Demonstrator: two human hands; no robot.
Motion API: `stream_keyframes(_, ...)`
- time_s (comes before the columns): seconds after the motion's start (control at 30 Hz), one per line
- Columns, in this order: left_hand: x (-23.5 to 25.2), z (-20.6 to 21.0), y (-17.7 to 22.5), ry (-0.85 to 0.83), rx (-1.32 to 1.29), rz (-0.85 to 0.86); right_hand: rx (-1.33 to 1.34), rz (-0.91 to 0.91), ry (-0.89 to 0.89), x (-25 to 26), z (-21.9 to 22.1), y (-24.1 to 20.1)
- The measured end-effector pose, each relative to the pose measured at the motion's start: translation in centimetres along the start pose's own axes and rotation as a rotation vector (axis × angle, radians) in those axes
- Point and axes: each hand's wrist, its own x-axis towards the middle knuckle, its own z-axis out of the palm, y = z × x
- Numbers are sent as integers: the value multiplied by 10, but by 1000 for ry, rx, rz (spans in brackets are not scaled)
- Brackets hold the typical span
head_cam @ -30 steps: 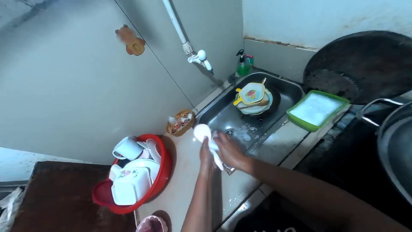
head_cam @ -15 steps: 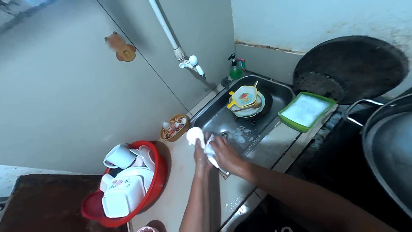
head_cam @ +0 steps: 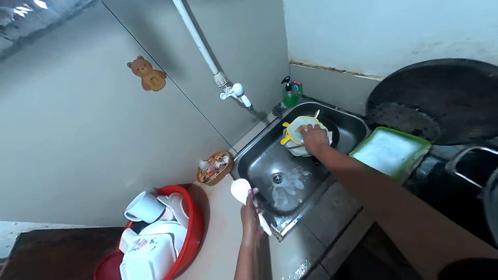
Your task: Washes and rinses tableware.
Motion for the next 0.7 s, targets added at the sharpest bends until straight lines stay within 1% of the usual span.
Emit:
stream_keyframes(0.07,-4,0,-5,20,16,-37,-253,-29,-56,20,8,1)
stream_keyframes(0.13,-7,-2,-6,23,8,-66,-378,-97,-72,29,16,0)
stream_keyframes(0.27,-5,-13,-8,59,-4,-74,-459,-279,-48,22,16,5)
stream_keyframes(0.33,-4,-16,-10,74,-4,-74,-430,-363,12,19,7,9)
stream_keyframes(0.37,-4,-16,-10,80,3,-76,-387,-368,36,18,0,10)
stream_keyframes(0.43,-6,-13,-11,82,38,-82,-275,-297,51,19,-15,12)
stream_keyframes(0.53,-10,-5,-9,37,92,-80,-79,-55,-3,18,-50,14)
stream_keyframes(0.63,-18,4,0,-23,153,-92,328,181,-105,12,-77,24)
stream_keyframes(0.7,-22,13,7,-67,184,-88,570,232,-142,3,-80,29)
